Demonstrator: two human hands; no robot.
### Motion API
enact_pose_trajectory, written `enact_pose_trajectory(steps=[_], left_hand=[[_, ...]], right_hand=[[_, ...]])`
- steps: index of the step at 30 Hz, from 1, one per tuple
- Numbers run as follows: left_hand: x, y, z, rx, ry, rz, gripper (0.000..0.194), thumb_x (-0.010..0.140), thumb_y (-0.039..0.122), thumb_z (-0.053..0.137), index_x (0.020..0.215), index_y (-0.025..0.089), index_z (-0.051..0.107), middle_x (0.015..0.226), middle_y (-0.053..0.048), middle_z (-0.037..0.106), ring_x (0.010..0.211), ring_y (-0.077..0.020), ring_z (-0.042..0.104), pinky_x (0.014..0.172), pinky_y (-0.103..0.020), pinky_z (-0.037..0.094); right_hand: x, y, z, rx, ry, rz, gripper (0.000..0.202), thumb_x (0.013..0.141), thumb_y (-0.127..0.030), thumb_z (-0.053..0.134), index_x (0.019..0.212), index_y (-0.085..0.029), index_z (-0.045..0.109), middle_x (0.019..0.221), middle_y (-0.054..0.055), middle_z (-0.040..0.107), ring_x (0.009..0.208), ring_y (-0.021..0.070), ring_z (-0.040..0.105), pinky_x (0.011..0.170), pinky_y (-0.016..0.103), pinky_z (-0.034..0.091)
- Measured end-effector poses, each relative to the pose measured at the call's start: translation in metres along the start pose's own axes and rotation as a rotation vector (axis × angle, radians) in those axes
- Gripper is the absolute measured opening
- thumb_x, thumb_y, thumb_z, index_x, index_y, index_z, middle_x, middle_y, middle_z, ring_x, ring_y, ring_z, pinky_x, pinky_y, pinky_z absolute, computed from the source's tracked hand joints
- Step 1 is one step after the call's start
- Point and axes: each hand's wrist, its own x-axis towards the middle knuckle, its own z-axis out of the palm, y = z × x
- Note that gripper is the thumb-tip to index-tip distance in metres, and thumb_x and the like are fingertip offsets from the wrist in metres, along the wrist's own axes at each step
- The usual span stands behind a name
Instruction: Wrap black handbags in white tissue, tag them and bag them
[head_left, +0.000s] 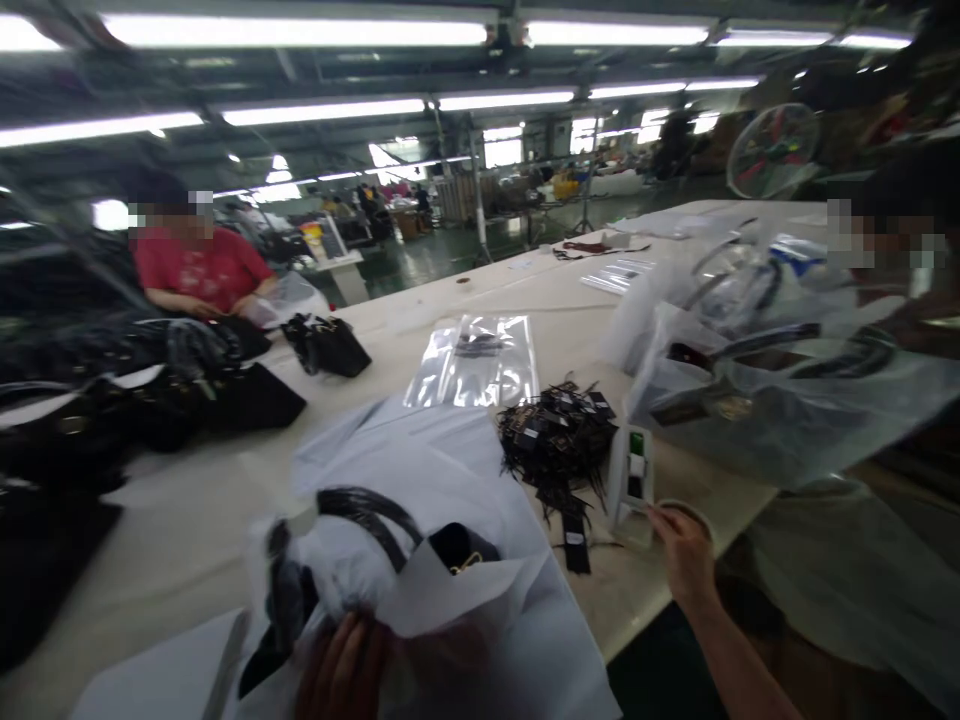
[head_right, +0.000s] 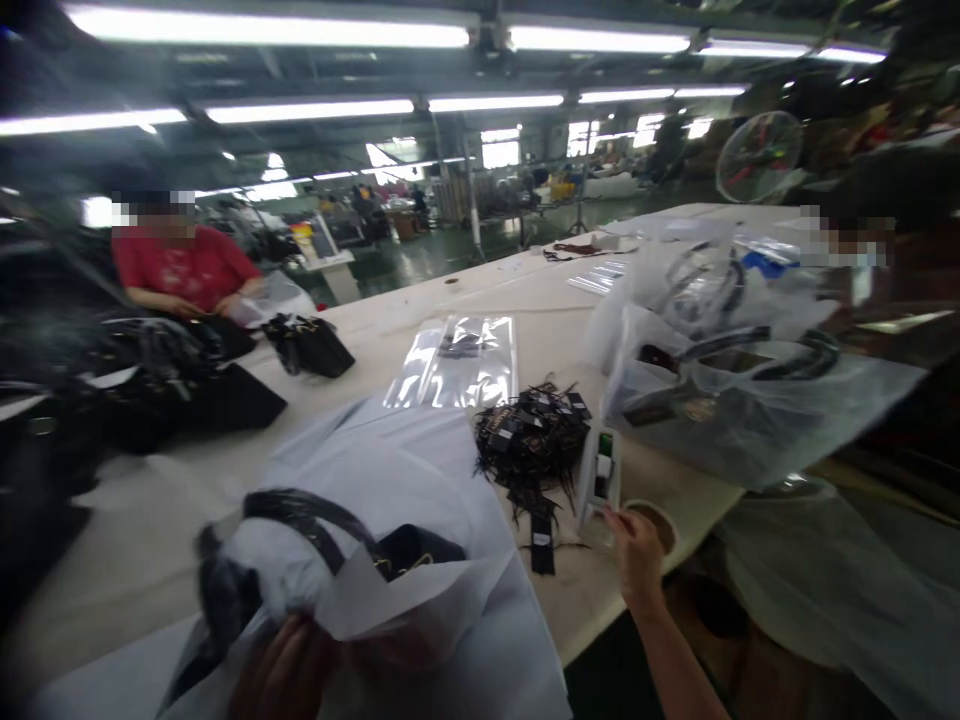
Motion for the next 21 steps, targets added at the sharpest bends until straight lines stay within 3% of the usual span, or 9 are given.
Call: enact_pose_trajectory(steps=[3, 6, 10, 13, 15, 17, 19, 21], left_hand=[[0.003, 0.006, 0.000, 0.055, -0.022, -0.018, 0.041, 0.088, 0.011, 0.041, 0.125, 0.020, 0.053, 0.114, -0.010, 0.062, 0.126, -0.0240, 0.045, 0.111, -0.042, 0.030], [0.011, 0.008, -0.004, 0.123, -0.005, -0.009, 0.034, 0.086, 0.006, 0.042, 0.114, 0.015, 0.060, 0.113, -0.012, 0.060, 0.122, -0.0245, 0.048, 0.108, -0.040, 0.034], [0.020, 0.009, -0.014, 0.162, -0.064, 0.034, 0.032, 0.085, 0.004, 0.046, 0.112, 0.012, 0.060, 0.111, -0.014, 0.058, 0.118, -0.0264, 0.049, 0.101, -0.042, 0.040], [0.024, 0.008, -0.022, 0.158, -0.126, 0.069, 0.035, 0.087, 0.006, 0.042, 0.118, 0.011, 0.056, 0.111, -0.014, 0.058, 0.119, -0.0277, 0.048, 0.098, -0.044, 0.044], [0.025, 0.005, -0.025, 0.134, -0.183, 0.092, 0.037, 0.088, 0.007, 0.040, 0.122, 0.008, 0.054, 0.112, -0.015, 0.058, 0.120, -0.0284, 0.047, 0.097, -0.043, 0.045], [0.025, 0.003, -0.027, 0.106, -0.224, 0.106, 0.038, 0.088, 0.007, 0.037, 0.123, 0.006, 0.052, 0.115, -0.016, 0.057, 0.123, -0.0287, 0.044, 0.099, -0.043, 0.044], [0.023, 0.001, -0.028, 0.087, -0.241, 0.117, 0.041, 0.087, 0.005, 0.035, 0.125, 0.004, 0.050, 0.118, -0.017, 0.056, 0.127, -0.0295, 0.040, 0.101, -0.044, 0.043], [0.019, 0.000, -0.028, 0.062, -0.246, 0.140, 0.043, 0.086, 0.002, 0.032, 0.126, 0.003, 0.049, 0.122, -0.018, 0.055, 0.132, -0.0307, 0.034, 0.102, -0.045, 0.043]], right_hand=[[-0.012, 0.028, 0.001, 0.137, -0.084, 0.108, 0.041, 0.056, -0.054, 0.057, 0.070, -0.016, 0.065, 0.073, 0.009, 0.067, 0.076, 0.0256, 0.062, 0.064, 0.034, 0.049], [-0.012, 0.043, 0.009, 0.129, -0.139, 0.217, 0.035, 0.054, -0.051, 0.058, 0.062, -0.018, 0.062, 0.057, 0.006, 0.062, 0.059, 0.0243, 0.060, 0.056, 0.035, 0.047], [-0.003, 0.035, 0.002, -0.185, -0.119, 0.235, 0.018, 0.054, -0.040, 0.057, 0.053, -0.022, 0.057, 0.047, 0.004, 0.055, 0.052, 0.0249, 0.055, 0.055, 0.037, 0.041], [-0.014, 0.019, -0.009, -0.401, -0.097, 0.243, 0.013, 0.054, -0.033, 0.055, 0.046, -0.025, 0.049, 0.041, 0.004, 0.050, 0.051, 0.0266, 0.052, 0.056, 0.040, 0.039], [-0.043, 0.002, -0.013, -0.360, -0.077, 0.217, 0.012, 0.057, -0.035, 0.054, 0.052, -0.024, 0.053, 0.047, 0.005, 0.055, 0.055, 0.0275, 0.056, 0.060, 0.040, 0.041], [-0.091, -0.023, -0.013, -0.210, -0.130, 0.164, 0.022, 0.059, -0.042, 0.057, 0.066, -0.021, 0.060, 0.059, 0.006, 0.063, 0.063, 0.0263, 0.060, 0.064, 0.038, 0.044], [-0.152, -0.056, -0.004, -0.047, -0.308, 0.106, 0.035, 0.058, -0.050, 0.062, 0.076, -0.019, 0.064, 0.064, 0.005, 0.065, 0.064, 0.0232, 0.061, 0.062, 0.033, 0.046], [-0.214, -0.091, 0.015, 0.130, -0.592, 0.024, 0.036, 0.062, -0.052, 0.066, 0.075, -0.019, 0.063, 0.061, 0.002, 0.061, 0.060, 0.0176, 0.057, 0.057, 0.027, 0.045]])
